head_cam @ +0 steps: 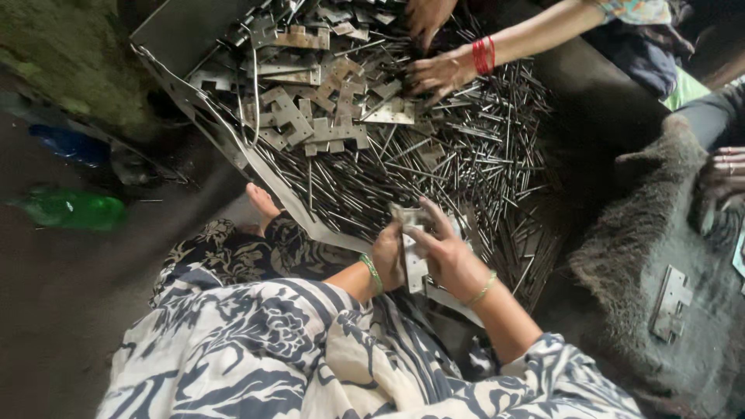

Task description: The person sorts metal parts from a large bin, picking up individual pieces and placing them into a separate pile. The person handles various metal components, including rods and brackets, by hand.

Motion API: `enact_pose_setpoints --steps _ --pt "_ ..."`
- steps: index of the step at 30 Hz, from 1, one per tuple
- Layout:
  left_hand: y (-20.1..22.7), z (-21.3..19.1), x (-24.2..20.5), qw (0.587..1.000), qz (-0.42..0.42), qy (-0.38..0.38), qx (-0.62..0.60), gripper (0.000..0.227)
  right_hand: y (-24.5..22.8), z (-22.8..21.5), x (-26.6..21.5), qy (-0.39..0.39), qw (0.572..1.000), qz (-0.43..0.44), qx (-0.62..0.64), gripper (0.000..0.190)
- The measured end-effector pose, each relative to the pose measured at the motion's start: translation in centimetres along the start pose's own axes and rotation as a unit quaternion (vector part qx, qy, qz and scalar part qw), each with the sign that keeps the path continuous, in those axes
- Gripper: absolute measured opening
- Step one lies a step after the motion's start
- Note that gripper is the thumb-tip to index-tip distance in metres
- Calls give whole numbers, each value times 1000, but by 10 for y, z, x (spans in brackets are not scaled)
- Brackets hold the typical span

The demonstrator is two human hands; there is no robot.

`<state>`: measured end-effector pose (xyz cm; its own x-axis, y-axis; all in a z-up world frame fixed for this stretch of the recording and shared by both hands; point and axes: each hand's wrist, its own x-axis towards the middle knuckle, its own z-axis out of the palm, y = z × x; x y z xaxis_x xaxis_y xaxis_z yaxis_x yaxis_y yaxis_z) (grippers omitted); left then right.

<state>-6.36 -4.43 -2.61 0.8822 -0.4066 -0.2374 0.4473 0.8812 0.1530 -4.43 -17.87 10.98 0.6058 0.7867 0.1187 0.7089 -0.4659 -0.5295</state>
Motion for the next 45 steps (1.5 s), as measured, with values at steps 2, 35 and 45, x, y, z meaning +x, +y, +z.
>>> enact_pose_setpoints --steps 2,35,45 --pt "4 0 2 998 -15 39 -47 62 -4 15 -1 -3 998 19 52 73" --pt "250 -46 51 333 3 252 909 97 93 -40 -150 332 632 383 586 56" --pt "262 -32 39 271 -77 245 928 81 88 -38 -161 325 626 397 588 60"
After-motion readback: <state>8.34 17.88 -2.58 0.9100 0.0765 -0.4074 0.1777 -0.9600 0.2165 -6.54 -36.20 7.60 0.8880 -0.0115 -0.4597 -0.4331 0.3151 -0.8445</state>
